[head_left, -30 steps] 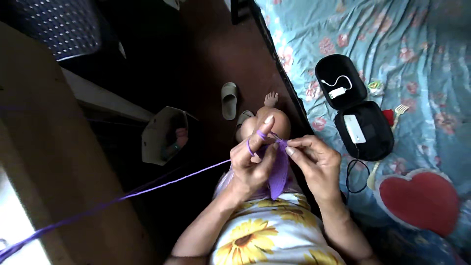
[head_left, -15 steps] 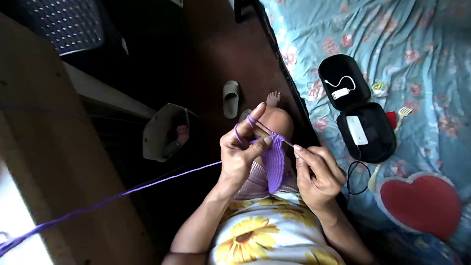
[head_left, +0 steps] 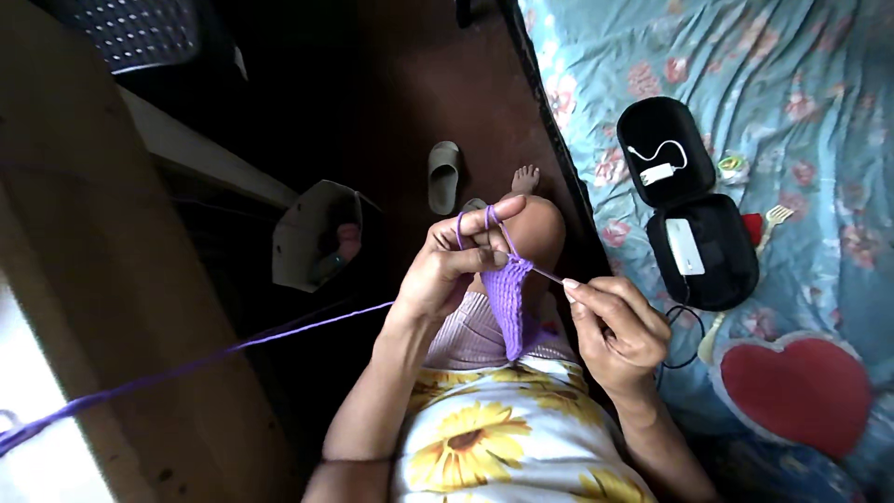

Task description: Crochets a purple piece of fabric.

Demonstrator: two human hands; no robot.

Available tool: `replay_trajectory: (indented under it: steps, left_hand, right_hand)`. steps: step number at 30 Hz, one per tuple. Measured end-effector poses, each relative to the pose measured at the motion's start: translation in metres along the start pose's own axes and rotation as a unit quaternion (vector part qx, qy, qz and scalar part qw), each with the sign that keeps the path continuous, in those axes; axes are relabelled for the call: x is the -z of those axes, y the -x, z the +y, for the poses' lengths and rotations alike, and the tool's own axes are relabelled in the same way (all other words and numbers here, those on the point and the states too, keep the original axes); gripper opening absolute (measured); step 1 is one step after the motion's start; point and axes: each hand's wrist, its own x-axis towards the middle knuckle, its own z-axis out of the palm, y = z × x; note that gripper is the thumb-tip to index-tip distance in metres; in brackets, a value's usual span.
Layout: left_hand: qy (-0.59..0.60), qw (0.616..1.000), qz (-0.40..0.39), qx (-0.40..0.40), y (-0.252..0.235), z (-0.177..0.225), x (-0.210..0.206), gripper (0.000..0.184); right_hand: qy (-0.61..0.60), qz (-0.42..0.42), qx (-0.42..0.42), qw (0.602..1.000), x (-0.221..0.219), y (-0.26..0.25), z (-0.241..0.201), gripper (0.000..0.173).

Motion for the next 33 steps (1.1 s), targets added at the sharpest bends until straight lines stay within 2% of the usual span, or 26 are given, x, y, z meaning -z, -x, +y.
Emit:
replay_trajectory:
  steps: [9, 12, 16, 18, 21, 22, 27, 30, 33]
  left_hand:
    - [0.042, 0.999, -0.025, 0.016, 0.000, -0.004, 0.002, 0.045]
    - [0.029, 0.999, -0.015, 0.008, 0.000, -0.006, -0.001, 0.043]
    - [0.027, 0.999, -0.005, 0.026, 0.001, -0.011, -0.005, 0.038]
    - [0.031, 0.999, -0.013, 0.036, 0.001, -0.012, -0.003, 0.032]
    - [0.014, 0.999, -0.036, 0.029, 0.002, -0.007, 0.010, 0.007]
    - [-0.004, 0.999, -0.044, 0.023, 0.002, -0.004, 0.016, 0.006]
    - [-0.186, 0.976, -0.105, 0.044, 0.010, 0.015, 0.058, 0.025]
    - [-0.187, 0.967, -0.172, -0.008, 0.013, 0.021, 0.074, 0.027]
    - [-0.125, 0.964, -0.195, -0.130, 0.009, 0.015, 0.070, 0.021]
  right_hand:
    - [-0.178, -0.029, -0.125, 0.976, 0.002, 0.001, 0.004, 0.006]
    - [-0.268, -0.068, -0.199, 0.940, 0.001, -0.002, 0.006, 0.015]
    - [-0.393, -0.129, -0.260, 0.872, -0.005, -0.005, 0.010, 0.031]
    - [-0.450, -0.148, -0.285, 0.833, -0.008, -0.006, 0.009, 0.029]
    - [-0.514, -0.156, -0.306, 0.786, -0.010, -0.008, 0.010, 0.024]
    - [-0.529, -0.155, -0.312, 0.774, -0.010, -0.009, 0.011, 0.022]
    - [-0.543, -0.160, -0.342, 0.750, -0.010, -0.008, 0.016, 0.020]
    - [-0.557, -0.155, -0.351, 0.737, -0.010, -0.007, 0.019, 0.020]
    - [-0.552, -0.160, -0.352, 0.739, -0.009, -0.007, 0.020, 0.019]
